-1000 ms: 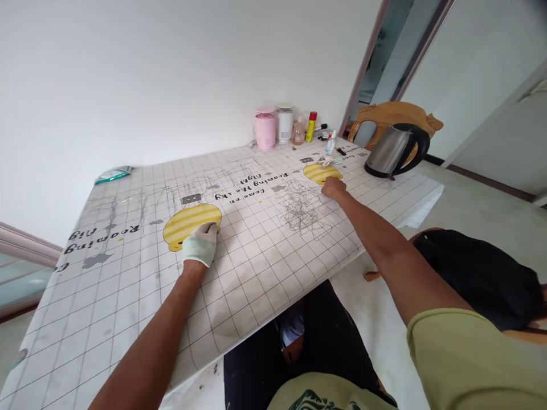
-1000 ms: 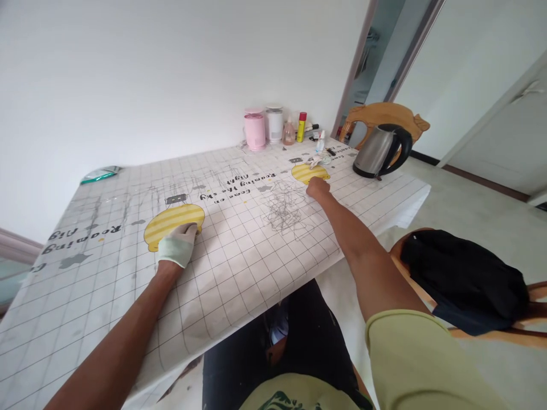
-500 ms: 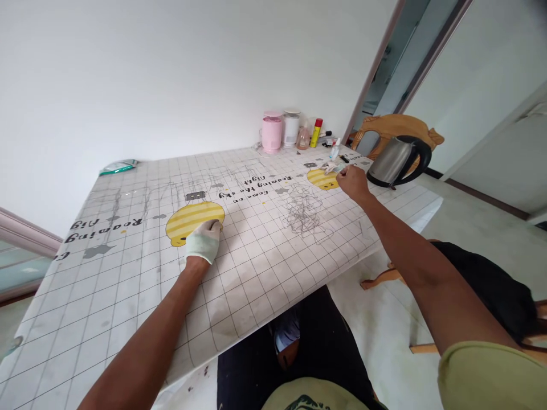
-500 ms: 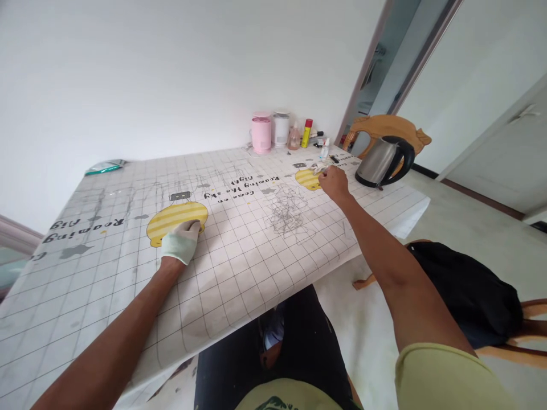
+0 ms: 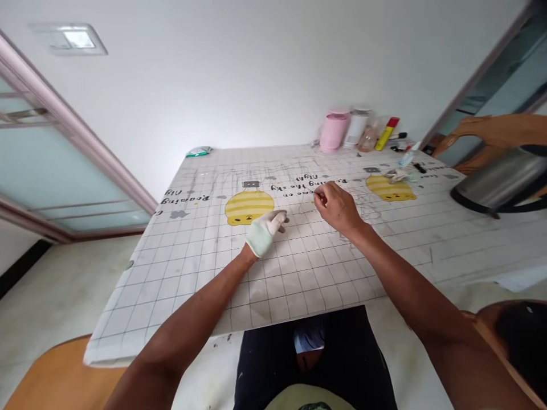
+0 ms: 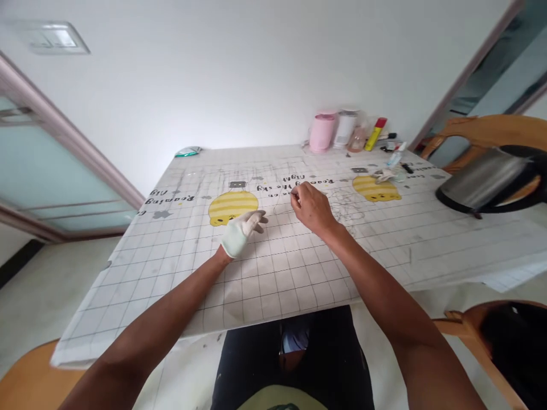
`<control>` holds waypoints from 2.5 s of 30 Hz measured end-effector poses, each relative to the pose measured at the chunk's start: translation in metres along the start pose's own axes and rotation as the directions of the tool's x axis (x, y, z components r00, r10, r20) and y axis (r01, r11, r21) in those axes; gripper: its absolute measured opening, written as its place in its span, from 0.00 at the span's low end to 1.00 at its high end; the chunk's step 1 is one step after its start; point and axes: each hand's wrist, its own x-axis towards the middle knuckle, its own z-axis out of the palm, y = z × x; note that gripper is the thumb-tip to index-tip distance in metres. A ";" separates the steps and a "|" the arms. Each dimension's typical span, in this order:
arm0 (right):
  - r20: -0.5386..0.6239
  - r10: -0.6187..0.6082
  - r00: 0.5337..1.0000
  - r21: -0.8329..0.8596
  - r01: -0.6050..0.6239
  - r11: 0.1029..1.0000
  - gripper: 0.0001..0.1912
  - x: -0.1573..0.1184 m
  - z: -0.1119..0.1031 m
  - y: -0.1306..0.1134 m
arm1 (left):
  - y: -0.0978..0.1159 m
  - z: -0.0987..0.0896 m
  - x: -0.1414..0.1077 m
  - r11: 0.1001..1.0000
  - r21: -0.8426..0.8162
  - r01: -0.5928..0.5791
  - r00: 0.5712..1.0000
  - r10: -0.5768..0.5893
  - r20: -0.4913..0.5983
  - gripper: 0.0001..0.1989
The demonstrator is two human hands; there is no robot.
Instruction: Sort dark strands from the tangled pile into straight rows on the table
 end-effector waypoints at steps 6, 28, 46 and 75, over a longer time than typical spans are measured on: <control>0.040 -0.100 0.994 0.171 0.092 0.981 0.11 -0.005 0.042 -0.030 | -0.006 0.001 0.005 0.947 -0.280 0.158 0.985 -0.169 -0.015 0.16; 0.441 0.103 0.892 0.843 -0.451 0.294 0.11 -0.025 0.058 -0.018 | -0.014 -0.005 0.018 0.954 -0.139 0.266 0.925 -0.293 -0.244 0.13; 0.454 0.049 0.890 0.853 -0.450 0.266 0.17 -0.029 0.066 -0.034 | -0.004 0.004 0.009 0.929 -0.243 0.279 0.947 -0.309 -0.094 0.13; 0.487 0.040 0.873 0.729 -0.431 0.531 0.16 -0.024 0.046 -0.018 | 0.001 -0.011 0.013 0.867 0.497 0.043 0.990 0.031 -0.140 0.26</control>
